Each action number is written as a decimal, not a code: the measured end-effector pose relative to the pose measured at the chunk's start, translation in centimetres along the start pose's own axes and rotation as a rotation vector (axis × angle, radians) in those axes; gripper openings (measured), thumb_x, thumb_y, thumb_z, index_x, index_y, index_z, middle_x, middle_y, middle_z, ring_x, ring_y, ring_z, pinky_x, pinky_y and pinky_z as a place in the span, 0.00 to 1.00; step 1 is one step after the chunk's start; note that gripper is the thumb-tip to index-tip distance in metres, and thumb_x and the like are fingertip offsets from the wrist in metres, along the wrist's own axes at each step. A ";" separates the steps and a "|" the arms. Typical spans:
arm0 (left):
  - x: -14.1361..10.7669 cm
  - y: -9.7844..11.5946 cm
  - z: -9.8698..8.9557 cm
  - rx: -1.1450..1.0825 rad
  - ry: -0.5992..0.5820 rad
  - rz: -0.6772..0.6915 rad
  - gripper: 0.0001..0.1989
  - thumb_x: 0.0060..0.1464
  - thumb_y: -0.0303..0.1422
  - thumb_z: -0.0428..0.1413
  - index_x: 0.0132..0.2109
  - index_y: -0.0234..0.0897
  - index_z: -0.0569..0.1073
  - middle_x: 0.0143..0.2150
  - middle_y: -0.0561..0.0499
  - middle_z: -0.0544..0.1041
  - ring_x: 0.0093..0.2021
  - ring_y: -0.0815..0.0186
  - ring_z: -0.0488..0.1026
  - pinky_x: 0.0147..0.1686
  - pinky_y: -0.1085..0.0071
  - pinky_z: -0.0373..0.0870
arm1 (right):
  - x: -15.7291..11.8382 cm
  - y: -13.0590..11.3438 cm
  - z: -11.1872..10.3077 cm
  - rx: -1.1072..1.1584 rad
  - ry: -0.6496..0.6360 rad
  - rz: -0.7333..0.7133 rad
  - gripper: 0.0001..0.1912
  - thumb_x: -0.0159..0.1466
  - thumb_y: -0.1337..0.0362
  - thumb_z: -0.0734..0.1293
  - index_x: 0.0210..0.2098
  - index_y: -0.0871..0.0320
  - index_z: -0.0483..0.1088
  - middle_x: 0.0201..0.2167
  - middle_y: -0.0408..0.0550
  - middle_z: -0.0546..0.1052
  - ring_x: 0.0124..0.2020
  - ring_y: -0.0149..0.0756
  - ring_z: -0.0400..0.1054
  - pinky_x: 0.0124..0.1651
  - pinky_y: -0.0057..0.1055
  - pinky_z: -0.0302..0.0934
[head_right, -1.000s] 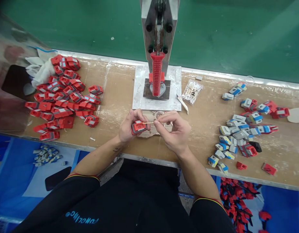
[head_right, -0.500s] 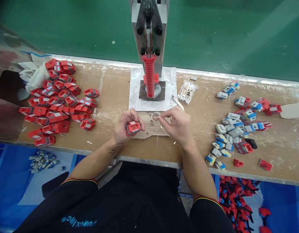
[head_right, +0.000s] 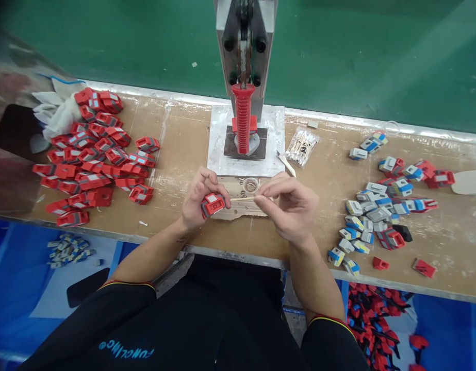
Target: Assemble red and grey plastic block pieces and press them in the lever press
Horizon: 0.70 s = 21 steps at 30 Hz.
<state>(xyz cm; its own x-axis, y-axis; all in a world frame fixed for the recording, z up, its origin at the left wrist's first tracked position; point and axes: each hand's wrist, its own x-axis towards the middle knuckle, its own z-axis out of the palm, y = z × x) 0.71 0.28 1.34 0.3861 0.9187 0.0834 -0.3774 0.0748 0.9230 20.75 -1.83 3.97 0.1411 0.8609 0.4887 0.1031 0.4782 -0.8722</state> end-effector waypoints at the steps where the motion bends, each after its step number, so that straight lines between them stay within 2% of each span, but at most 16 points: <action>1: -0.1 0.1 0.0 0.011 -0.008 0.006 0.28 0.63 0.62 0.54 0.40 0.42 0.57 0.25 0.54 0.80 0.20 0.69 0.72 0.22 0.74 0.63 | -0.1 -0.2 0.5 0.050 -0.001 0.023 0.12 0.62 0.57 0.79 0.28 0.50 0.74 0.22 0.41 0.79 0.25 0.35 0.71 0.30 0.36 0.66; 3: -0.1 0.2 0.1 0.035 -0.018 0.010 0.28 0.64 0.62 0.53 0.41 0.42 0.57 0.26 0.54 0.80 0.18 0.71 0.68 0.21 0.74 0.61 | -0.4 -0.4 1.4 0.109 -0.046 0.074 0.14 0.62 0.55 0.79 0.27 0.51 0.73 0.22 0.42 0.79 0.24 0.34 0.71 0.29 0.35 0.66; 6: -0.2 0.4 0.1 0.042 -0.030 0.016 0.27 0.65 0.61 0.52 0.41 0.42 0.57 0.25 0.55 0.80 0.16 0.72 0.65 0.19 0.74 0.59 | -0.6 -0.1 2.2 0.174 -0.111 0.119 0.14 0.63 0.56 0.78 0.28 0.52 0.73 0.23 0.41 0.79 0.25 0.33 0.72 0.29 0.34 0.66; 9: -0.2 0.5 0.2 0.033 -0.030 0.017 0.27 0.65 0.61 0.52 0.41 0.43 0.57 0.25 0.55 0.80 0.17 0.72 0.65 0.18 0.75 0.59 | -0.8 0.3 2.4 0.224 -0.135 0.126 0.11 0.63 0.59 0.78 0.29 0.52 0.74 0.24 0.41 0.80 0.26 0.32 0.73 0.31 0.33 0.66; 15: -0.2 0.4 0.2 0.028 -0.019 0.015 0.27 0.65 0.61 0.52 0.41 0.42 0.58 0.25 0.54 0.80 0.17 0.71 0.67 0.19 0.75 0.59 | -1.3 0.5 2.7 0.215 -0.156 0.158 0.12 0.63 0.58 0.78 0.30 0.52 0.74 0.25 0.41 0.81 0.27 0.33 0.74 0.31 0.34 0.64; 21: -0.2 0.5 0.1 0.015 -0.041 0.036 0.26 0.66 0.60 0.52 0.42 0.42 0.58 0.25 0.55 0.80 0.17 0.71 0.67 0.20 0.76 0.60 | -1.3 0.5 2.5 0.217 -0.160 0.141 0.09 0.63 0.63 0.78 0.31 0.52 0.75 0.25 0.40 0.82 0.27 0.33 0.74 0.32 0.34 0.65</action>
<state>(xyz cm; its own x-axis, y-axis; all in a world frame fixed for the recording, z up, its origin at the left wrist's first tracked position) 0.52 0.09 1.80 0.4063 0.9042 0.1318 -0.3792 0.0356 0.9247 18.16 -2.31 2.86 -0.0200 0.9296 0.3681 -0.1219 0.3631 -0.9237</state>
